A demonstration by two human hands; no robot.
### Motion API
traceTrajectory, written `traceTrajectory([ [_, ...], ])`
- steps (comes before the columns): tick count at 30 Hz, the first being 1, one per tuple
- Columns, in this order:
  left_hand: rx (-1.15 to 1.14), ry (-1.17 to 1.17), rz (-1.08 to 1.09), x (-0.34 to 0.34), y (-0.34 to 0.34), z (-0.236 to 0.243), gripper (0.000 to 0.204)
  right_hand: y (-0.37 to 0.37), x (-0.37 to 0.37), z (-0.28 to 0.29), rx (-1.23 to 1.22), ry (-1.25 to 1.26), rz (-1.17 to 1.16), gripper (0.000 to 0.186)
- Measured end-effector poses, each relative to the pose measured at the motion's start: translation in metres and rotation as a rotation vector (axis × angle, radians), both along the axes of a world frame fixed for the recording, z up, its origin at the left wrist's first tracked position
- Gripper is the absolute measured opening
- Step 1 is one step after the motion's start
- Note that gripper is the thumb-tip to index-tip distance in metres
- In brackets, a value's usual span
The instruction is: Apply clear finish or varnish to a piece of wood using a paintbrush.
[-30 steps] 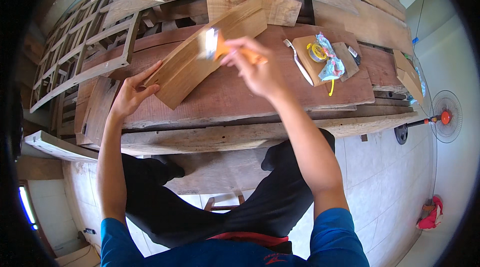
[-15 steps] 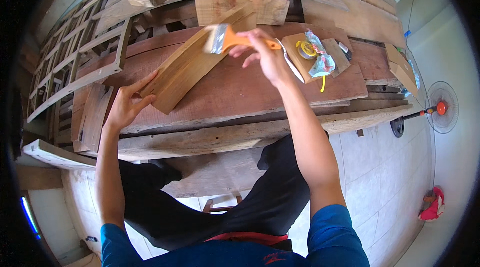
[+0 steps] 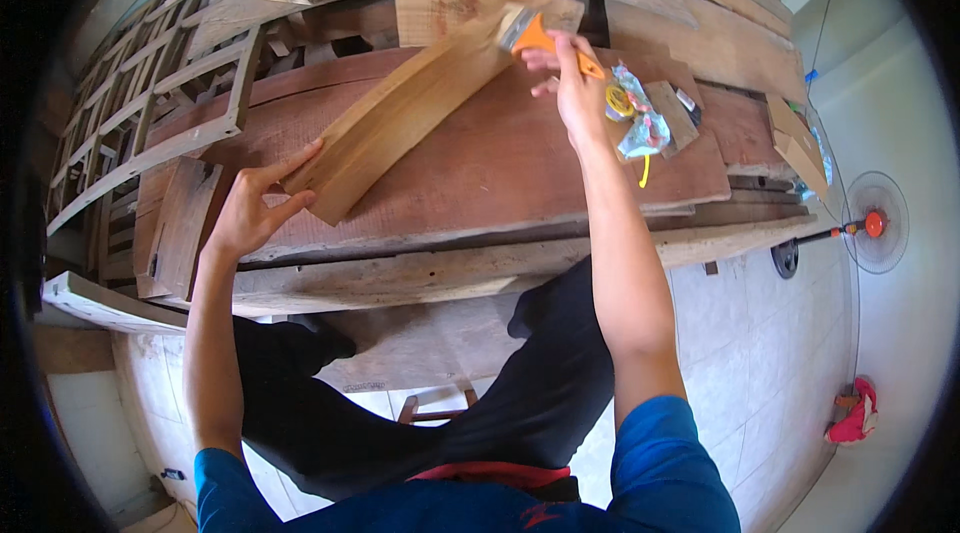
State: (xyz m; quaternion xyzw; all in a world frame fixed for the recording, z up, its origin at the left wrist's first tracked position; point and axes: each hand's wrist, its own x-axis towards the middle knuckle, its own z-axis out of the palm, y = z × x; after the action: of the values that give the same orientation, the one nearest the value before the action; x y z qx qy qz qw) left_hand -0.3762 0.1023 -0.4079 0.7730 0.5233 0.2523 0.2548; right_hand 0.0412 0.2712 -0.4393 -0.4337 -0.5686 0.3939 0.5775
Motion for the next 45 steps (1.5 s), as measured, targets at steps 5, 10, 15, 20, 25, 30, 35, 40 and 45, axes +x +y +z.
traceTrajectory([
  [5,0.039,0.025,-0.052,0.001,-0.002,-0.002,0.065,0.009,-0.008,-0.001,0.025,0.064,-0.006,0.049],
  [10,0.03,-0.004,-0.033,0.003,-0.003,-0.003,0.064,-0.007,-0.012,0.002,-0.03,0.045,0.057,0.046],
  [15,-0.001,-0.008,-0.001,-0.004,0.0,-0.001,0.064,-0.046,-0.043,0.003,0.031,0.005,0.292,0.047],
  [20,-0.015,-0.084,-0.001,-0.017,0.009,-0.014,0.056,-0.101,-0.109,0.001,0.059,-0.059,0.672,0.044],
  [25,-0.202,-0.387,0.127,-0.035,0.017,-0.033,0.065,-0.143,-0.146,-0.003,0.092,-0.155,0.678,0.029],
  [30,-0.112,-0.375,0.176,-0.024,0.019,-0.033,0.06,-0.143,-0.146,-0.012,0.13,-0.22,0.762,0.03],
  [35,-0.135,-0.296,0.107,-0.03,0.018,-0.033,0.056,-0.118,-0.128,-0.003,0.06,-0.286,0.656,0.031],
  [40,-0.158,-0.384,0.136,-0.032,0.022,-0.038,0.055,-0.092,-0.103,0.008,0.298,-0.347,0.185,0.027],
  [45,-0.142,-0.361,0.125,-0.035,0.025,-0.038,0.055,-0.117,-0.121,0.005,0.441,-0.518,0.19,0.025],
])
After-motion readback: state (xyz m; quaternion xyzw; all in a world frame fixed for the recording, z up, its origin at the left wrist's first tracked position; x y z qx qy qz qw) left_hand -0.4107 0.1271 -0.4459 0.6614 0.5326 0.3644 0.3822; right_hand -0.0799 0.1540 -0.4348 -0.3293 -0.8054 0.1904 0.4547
